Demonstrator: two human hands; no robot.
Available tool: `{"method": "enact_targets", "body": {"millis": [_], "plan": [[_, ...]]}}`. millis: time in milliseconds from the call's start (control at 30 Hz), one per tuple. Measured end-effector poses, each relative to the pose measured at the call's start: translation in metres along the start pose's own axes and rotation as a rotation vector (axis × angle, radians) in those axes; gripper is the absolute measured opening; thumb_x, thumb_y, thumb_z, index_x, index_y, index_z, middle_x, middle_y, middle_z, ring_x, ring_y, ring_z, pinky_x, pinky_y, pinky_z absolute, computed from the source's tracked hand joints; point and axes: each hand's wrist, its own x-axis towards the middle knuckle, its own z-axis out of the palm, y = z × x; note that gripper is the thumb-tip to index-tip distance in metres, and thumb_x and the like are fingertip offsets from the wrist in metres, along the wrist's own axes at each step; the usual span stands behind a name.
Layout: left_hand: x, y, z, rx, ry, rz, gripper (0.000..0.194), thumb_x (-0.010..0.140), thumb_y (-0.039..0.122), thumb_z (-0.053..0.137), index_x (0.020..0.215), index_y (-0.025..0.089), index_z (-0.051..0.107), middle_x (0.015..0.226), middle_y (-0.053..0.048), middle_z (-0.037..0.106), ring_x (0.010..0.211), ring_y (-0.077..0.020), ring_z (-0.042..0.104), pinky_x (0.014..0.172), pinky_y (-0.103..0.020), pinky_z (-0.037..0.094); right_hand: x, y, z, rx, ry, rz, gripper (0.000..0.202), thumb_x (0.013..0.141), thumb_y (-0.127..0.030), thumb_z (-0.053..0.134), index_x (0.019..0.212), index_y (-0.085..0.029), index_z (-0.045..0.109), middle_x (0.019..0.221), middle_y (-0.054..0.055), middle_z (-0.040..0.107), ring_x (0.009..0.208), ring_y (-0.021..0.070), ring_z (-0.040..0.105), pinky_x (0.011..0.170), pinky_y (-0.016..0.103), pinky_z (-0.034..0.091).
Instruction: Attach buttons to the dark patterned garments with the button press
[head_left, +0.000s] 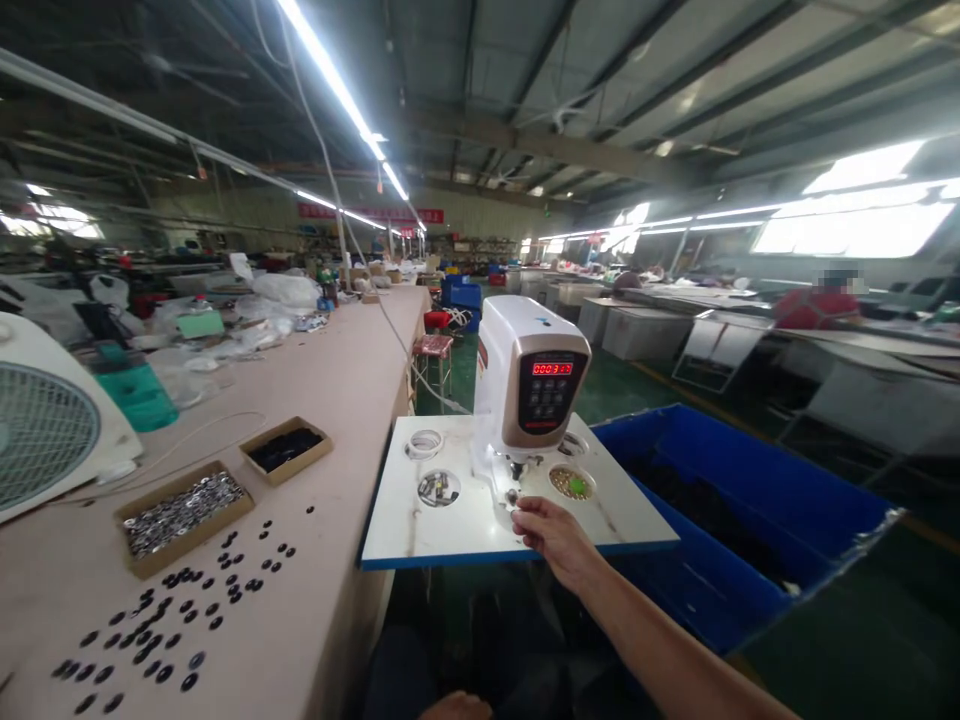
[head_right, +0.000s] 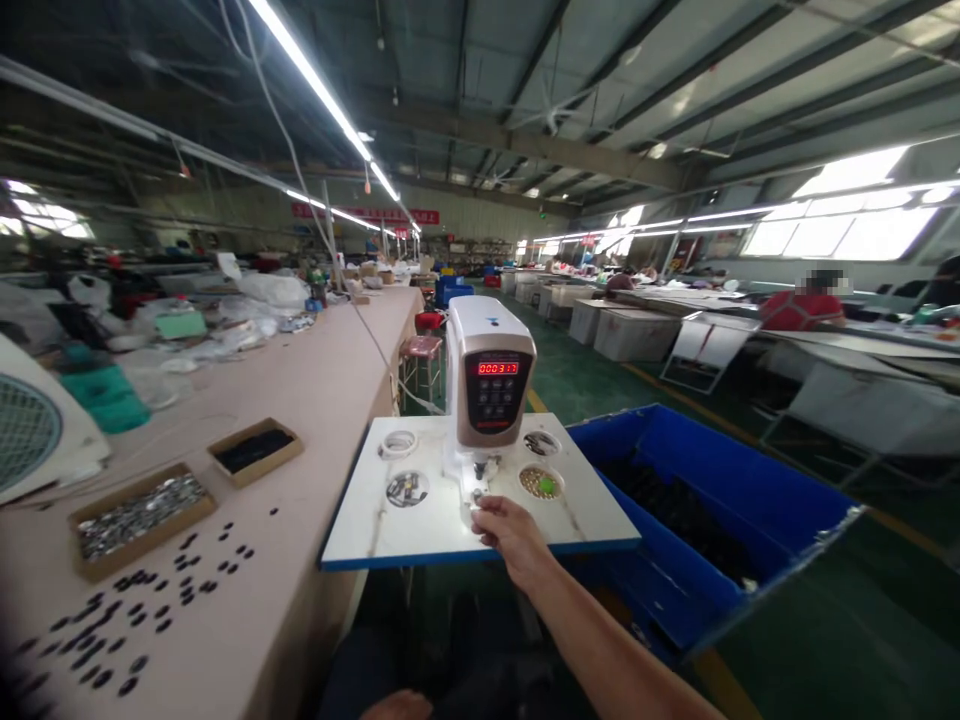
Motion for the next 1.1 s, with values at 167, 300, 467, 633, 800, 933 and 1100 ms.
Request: {"method": "enact_targets", "body": {"millis": [167,300,467,633,800,933,1100], "plan": [[-0.032,0.012,-0.010,-0.084,0.092,-0.029,0.012,0.069,0.011,0.064,0.078,0.019,0.060,0.096,-0.003,0.069,0.096,-0.0220,0.062,0.081,-0.028,0.044,-0.015,0.013,0.026,-0.253,-0.235,-0.016,0.036,0.067,-0.030,0.079,0.099,-0.014,0.073,0.073,0.000,0.069,0.067,0.0145,0.064,0.063,0.027,0.048],[-0.074,0.023,-0.030,-0.191,0.410,0.103,0.022,0.070,0.018,0.062,0.091,0.021,0.063,0.100,-0.002,0.069,0.094,-0.0194,0.062,0.079,-0.028,0.045,-0.044,0.027,0.041,-0.490,-0.530,-0.082,0.032,0.068,-0.021,0.074,0.100,-0.015,0.073,0.079,0.000,0.070,0.070,0.0139,0.062,0.069,0.027,0.049],[-0.096,0.035,-0.042,-0.023,0.494,0.207,0.023,0.070,0.016,0.061,0.092,0.021,0.062,0.098,-0.003,0.067,0.095,-0.0230,0.058,0.085,-0.037,0.046,-0.087,0.037,0.033,-0.640,-0.601,-0.016,0.038,0.071,-0.012,0.066,0.109,-0.018,0.070,0.080,-0.002,0.070,0.062,0.0113,0.060,0.058,0.022,0.044],[-0.103,0.051,-0.030,0.172,0.563,0.384,0.033,0.071,0.017,0.063,0.103,0.020,0.060,0.095,-0.005,0.064,0.092,-0.0258,0.054,0.080,-0.042,0.045,-0.125,0.027,0.006,-0.680,-0.485,-0.003,0.042,0.071,-0.007,0.064,0.110,-0.020,0.071,0.080,-0.003,0.071,0.059,0.0098,0.058,0.055,0.020,0.043],[-0.105,0.062,-0.018,0.180,0.708,0.579,0.038,0.070,0.010,0.056,0.107,0.016,0.060,0.089,-0.007,0.063,0.086,-0.0246,0.053,0.080,-0.043,0.046,-0.153,0.019,-0.017,-0.666,-0.407,-0.032,0.039,0.074,-0.008,0.065,0.109,-0.023,0.074,0.081,-0.003,0.072,0.062,0.0104,0.061,0.057,0.019,0.047],[-0.109,0.072,-0.022,0.177,0.811,0.687,0.030,0.081,0.010,0.047,0.106,0.012,0.062,0.087,-0.008,0.065,0.084,-0.0228,0.054,0.085,-0.042,0.047,-0.166,0.015,-0.028,-0.661,-0.421,-0.104,0.038,0.078,-0.008,0.066,0.111,-0.025,0.075,0.087,-0.003,0.074,0.068,0.0107,0.064,0.064,0.019,0.050],[-0.118,0.078,-0.028,0.193,0.879,0.690,0.027,0.087,0.010,0.044,0.105,0.012,0.064,0.084,-0.007,0.066,0.082,-0.0201,0.055,0.090,-0.042,0.047,-0.176,0.010,-0.032,-0.632,-0.442,-0.170,0.036,0.083,-0.012,0.066,0.115,-0.025,0.074,0.093,-0.001,0.076,0.076,0.0119,0.070,0.072,0.020,0.054]]}}
